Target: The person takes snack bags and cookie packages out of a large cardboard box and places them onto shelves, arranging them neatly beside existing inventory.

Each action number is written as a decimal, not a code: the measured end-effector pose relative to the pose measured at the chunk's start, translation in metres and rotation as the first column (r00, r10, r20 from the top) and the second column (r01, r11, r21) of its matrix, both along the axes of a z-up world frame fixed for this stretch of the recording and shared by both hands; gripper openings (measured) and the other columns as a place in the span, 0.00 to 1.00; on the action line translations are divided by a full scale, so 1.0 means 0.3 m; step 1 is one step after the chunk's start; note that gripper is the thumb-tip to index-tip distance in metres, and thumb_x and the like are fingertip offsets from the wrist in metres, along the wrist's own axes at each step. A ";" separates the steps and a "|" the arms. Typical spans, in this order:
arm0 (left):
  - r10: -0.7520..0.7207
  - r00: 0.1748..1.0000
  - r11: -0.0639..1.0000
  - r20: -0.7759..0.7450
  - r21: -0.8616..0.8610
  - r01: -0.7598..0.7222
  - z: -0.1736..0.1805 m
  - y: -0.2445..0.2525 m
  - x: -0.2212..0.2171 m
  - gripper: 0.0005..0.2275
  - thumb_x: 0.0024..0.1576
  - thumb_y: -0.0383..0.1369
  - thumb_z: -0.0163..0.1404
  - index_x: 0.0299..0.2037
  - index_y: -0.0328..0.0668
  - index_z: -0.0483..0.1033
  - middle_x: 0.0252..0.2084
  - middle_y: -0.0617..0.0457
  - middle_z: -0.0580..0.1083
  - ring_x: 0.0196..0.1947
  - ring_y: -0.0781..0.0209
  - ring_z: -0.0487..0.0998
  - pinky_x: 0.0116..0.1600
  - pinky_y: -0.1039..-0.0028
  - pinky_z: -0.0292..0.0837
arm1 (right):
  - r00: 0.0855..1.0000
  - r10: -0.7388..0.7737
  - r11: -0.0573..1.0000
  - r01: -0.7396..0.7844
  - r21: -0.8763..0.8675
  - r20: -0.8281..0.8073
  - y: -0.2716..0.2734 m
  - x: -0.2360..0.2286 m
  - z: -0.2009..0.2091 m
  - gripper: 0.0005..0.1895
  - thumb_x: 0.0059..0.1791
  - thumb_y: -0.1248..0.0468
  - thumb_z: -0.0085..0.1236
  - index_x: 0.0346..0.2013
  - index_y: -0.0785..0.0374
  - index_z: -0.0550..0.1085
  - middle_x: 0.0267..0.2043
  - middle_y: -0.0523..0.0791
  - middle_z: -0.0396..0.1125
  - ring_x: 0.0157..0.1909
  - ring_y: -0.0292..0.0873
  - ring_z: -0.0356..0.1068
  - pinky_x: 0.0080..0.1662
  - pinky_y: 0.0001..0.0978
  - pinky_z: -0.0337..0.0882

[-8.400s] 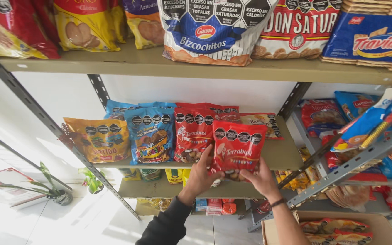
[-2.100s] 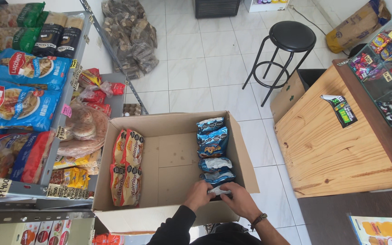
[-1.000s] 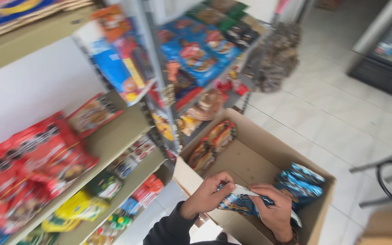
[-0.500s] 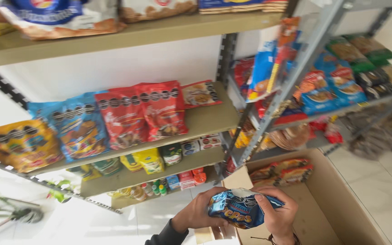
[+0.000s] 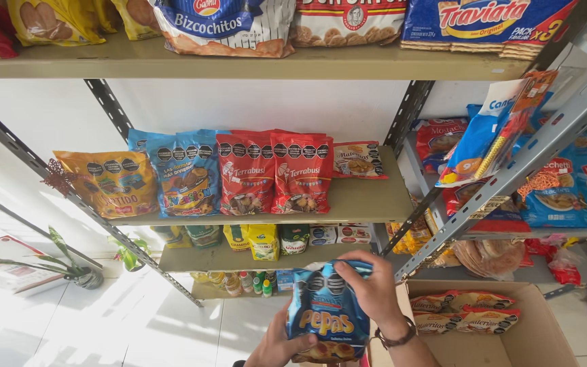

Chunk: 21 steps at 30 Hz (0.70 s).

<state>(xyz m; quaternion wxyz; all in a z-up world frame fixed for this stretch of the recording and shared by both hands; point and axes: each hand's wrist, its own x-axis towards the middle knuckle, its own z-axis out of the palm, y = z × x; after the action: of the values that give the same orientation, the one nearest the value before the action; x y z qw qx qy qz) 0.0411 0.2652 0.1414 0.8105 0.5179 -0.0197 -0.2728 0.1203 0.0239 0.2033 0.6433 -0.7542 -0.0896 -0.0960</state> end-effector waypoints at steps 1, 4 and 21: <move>0.078 0.990 0.996 -0.118 0.061 -0.071 -0.010 0.007 0.001 0.43 0.47 0.40 0.77 0.75 0.37 0.74 0.65 0.34 0.88 0.63 0.39 0.92 0.70 0.52 0.90 | 0.995 0.045 0.999 -0.044 0.010 -0.084 0.015 0.017 0.020 0.12 0.53 0.56 0.73 0.41 0.62 0.90 0.38 0.46 0.87 0.37 0.44 0.87 0.38 0.36 0.88; 0.296 0.890 0.955 -0.346 0.142 -0.262 -0.020 0.013 -0.014 0.41 0.45 0.30 0.75 0.74 0.33 0.75 0.64 0.28 0.87 0.61 0.33 0.90 0.68 0.50 0.85 | 0.985 0.109 0.994 -0.111 -0.012 -0.131 0.027 0.054 0.020 0.15 0.54 0.53 0.72 0.49 0.58 0.90 0.36 0.42 0.83 0.29 0.38 0.73 0.29 0.32 0.74; 0.643 0.765 0.748 -0.006 -0.207 -0.630 -0.359 0.250 0.017 0.41 0.44 0.30 0.70 0.73 0.20 0.75 0.62 0.21 0.85 0.60 0.23 0.88 0.64 0.36 0.84 | 0.903 -0.180 0.943 0.271 0.191 -0.390 -0.190 0.646 -0.230 0.09 0.63 0.65 0.63 0.55 0.67 0.80 0.53 0.52 0.78 0.51 0.47 0.83 0.46 0.36 0.89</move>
<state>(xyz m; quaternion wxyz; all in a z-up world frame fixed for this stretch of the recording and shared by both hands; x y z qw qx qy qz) 0.0460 0.3404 0.0336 0.9008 0.4196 0.1046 0.0403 0.3143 -0.0331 0.1342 0.7198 -0.6803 0.1329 -0.0377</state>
